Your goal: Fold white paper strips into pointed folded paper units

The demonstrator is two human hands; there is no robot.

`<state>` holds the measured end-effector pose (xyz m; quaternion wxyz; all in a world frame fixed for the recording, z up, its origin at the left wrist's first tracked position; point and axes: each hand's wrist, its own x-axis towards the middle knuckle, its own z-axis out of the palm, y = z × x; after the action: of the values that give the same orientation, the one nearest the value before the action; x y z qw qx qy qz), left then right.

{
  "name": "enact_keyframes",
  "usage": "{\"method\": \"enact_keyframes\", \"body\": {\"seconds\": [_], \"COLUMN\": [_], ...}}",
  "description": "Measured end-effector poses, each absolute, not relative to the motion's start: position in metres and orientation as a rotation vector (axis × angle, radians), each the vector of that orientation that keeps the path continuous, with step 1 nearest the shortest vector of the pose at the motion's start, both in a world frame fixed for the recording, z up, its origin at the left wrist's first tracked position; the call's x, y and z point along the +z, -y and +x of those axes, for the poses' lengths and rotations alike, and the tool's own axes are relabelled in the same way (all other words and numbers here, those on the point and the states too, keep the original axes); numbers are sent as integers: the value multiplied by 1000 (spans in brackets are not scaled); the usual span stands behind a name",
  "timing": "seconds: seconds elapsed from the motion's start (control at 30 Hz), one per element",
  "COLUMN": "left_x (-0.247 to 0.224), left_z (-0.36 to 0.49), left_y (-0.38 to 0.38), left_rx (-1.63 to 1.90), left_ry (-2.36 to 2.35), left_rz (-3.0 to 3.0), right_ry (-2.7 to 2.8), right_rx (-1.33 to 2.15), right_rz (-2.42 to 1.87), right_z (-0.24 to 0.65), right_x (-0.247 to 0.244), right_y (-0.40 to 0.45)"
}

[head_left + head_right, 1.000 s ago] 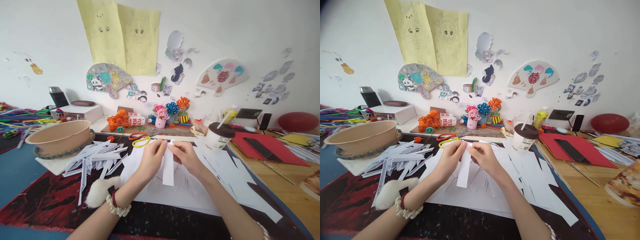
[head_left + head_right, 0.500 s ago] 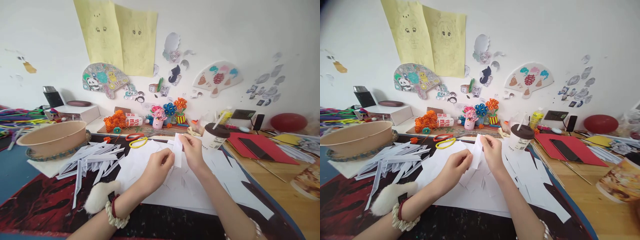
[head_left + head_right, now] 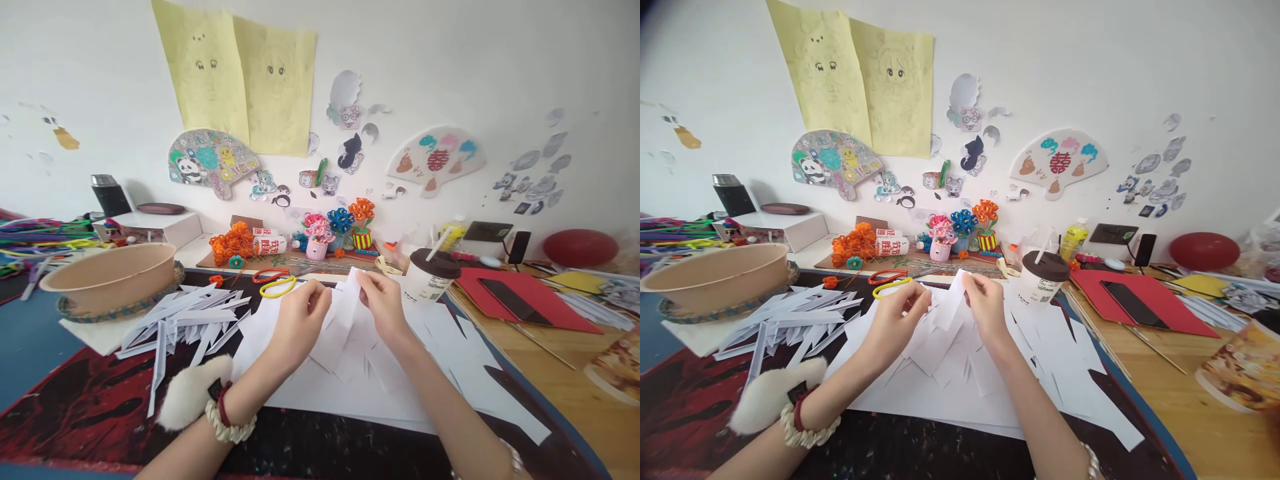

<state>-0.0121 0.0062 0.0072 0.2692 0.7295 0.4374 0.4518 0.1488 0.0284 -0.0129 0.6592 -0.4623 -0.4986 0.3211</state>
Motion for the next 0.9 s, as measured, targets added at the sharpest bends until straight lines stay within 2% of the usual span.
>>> {"method": "enact_keyframes", "body": {"seconds": [0.23, 0.73, 0.9], "left_x": [0, 9, 5], "left_z": [-12, -16, -16], "left_y": [-5, -9, -12], "left_rx": [1167, 1113, 1171], "left_ry": [-1418, -1027, -1094], "left_rz": [2424, 1913, 1824], "right_ry": [1411, 1413, 1457], "right_rx": [881, 1152, 1070], "right_rz": [-1005, -883, -940], "right_z": [133, 149, 150], "right_x": [-7, -1, 2], "right_y": [-14, -17, -15]}}
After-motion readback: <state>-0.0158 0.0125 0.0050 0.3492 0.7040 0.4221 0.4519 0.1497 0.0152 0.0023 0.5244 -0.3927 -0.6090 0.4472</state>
